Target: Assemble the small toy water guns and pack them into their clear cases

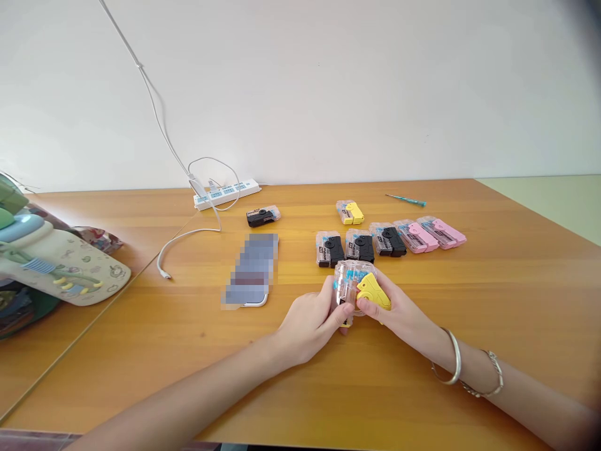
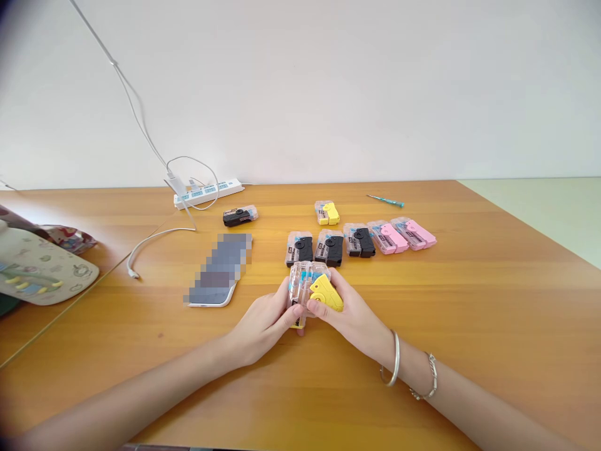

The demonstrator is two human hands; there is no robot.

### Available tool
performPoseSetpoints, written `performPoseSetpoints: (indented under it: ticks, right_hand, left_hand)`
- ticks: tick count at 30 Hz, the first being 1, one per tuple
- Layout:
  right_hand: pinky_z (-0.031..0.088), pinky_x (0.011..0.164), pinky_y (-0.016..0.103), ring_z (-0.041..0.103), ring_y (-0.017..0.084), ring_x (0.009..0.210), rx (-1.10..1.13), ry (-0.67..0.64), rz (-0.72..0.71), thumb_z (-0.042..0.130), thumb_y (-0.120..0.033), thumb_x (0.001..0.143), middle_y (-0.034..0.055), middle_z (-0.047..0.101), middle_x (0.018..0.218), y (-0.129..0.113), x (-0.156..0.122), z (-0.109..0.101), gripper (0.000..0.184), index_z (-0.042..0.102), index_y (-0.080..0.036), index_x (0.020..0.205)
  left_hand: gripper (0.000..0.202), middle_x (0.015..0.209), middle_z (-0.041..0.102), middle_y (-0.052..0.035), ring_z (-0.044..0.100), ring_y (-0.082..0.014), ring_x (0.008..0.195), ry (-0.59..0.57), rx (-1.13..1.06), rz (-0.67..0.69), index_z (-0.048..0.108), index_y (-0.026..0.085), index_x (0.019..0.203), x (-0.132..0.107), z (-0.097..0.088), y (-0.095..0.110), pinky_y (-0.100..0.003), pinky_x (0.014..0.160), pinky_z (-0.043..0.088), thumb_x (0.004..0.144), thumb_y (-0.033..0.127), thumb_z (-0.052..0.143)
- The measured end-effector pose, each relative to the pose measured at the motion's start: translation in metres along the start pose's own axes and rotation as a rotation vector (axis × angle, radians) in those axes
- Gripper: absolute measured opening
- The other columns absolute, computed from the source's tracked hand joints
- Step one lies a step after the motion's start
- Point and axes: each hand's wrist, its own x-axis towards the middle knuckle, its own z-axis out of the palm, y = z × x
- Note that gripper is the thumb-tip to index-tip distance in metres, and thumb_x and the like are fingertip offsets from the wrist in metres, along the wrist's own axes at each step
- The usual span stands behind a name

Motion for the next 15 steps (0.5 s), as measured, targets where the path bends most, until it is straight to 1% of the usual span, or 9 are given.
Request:
performPoseSetpoints:
  ticks: [2, 4, 8, 12, 15]
  right_hand:
    - [0.05, 0.081, 0.031, 0.059, 0.02, 0.092, -0.003, 0.045, 0.01, 0.056, -0.054, 0.081, 0.004, 0.061, 0.101, 0.003, 0.001, 0.0, 0.042, 0.049, -0.023, 0.109]
    - [0.05, 0.081, 0.031, 0.059, 0.02, 0.091, -0.009, 0.082, -0.001, 0.056, -0.056, 0.08, 0.0044, 0.062, 0.1, 0.005, 0.001, 0.001, 0.043, 0.05, -0.024, 0.108]
    - [0.047, 0.089, 0.033, 0.057, 0.021, 0.102, 0.036, 0.099, -0.038, 0.05, -0.054, 0.084, 0.0047, 0.062, 0.109, 0.007, -0.001, 0.006, 0.039, 0.049, -0.026, 0.112]
    - [0.04, 0.1, 0.035, 0.049, 0.019, 0.116, 0.047, 0.072, -0.079, 0.04, -0.05, 0.091, 0.0048, 0.055, 0.121, 0.008, -0.006, 0.011, 0.036, 0.043, -0.028, 0.119]
    - [0.037, 0.104, 0.035, 0.038, 0.018, 0.126, 0.028, 0.028, -0.079, 0.032, -0.047, 0.095, 0.0043, 0.048, 0.129, 0.009, -0.009, 0.013, 0.035, 0.038, -0.029, 0.124]
  left_hand:
    - [0.021, 0.081, 0.069, 0.0009, 0.063, -0.0202, 0.079, -0.034, -0.013, 0.029, 0.036, 0.022, 0.099, 0.0, 0.0, 0.001, -0.029, 0.074, 0.041, 0.095, 0.041, 0.027]
    - [0.018, 0.08, 0.07, 0.0005, 0.062, -0.0214, 0.081, -0.044, 0.029, 0.056, 0.036, 0.022, 0.093, 0.0, 0.002, 0.001, -0.031, 0.076, 0.04, 0.094, 0.039, 0.03]
    - [0.018, 0.082, 0.066, -0.0031, 0.059, -0.0223, 0.076, -0.001, 0.151, 0.125, 0.037, 0.021, 0.087, -0.001, 0.008, -0.001, -0.034, 0.077, 0.039, 0.092, 0.039, 0.036]
    - [0.017, 0.082, 0.06, -0.0048, 0.055, -0.0226, 0.075, 0.044, 0.206, 0.142, 0.037, 0.02, 0.087, -0.002, 0.014, -0.002, -0.035, 0.074, 0.04, 0.092, 0.036, 0.034]
    - [0.017, 0.078, 0.057, -0.0039, 0.052, -0.0217, 0.072, 0.053, 0.183, 0.12, 0.039, 0.019, 0.089, -0.003, 0.016, -0.003, -0.036, 0.073, 0.04, 0.092, 0.035, 0.032]
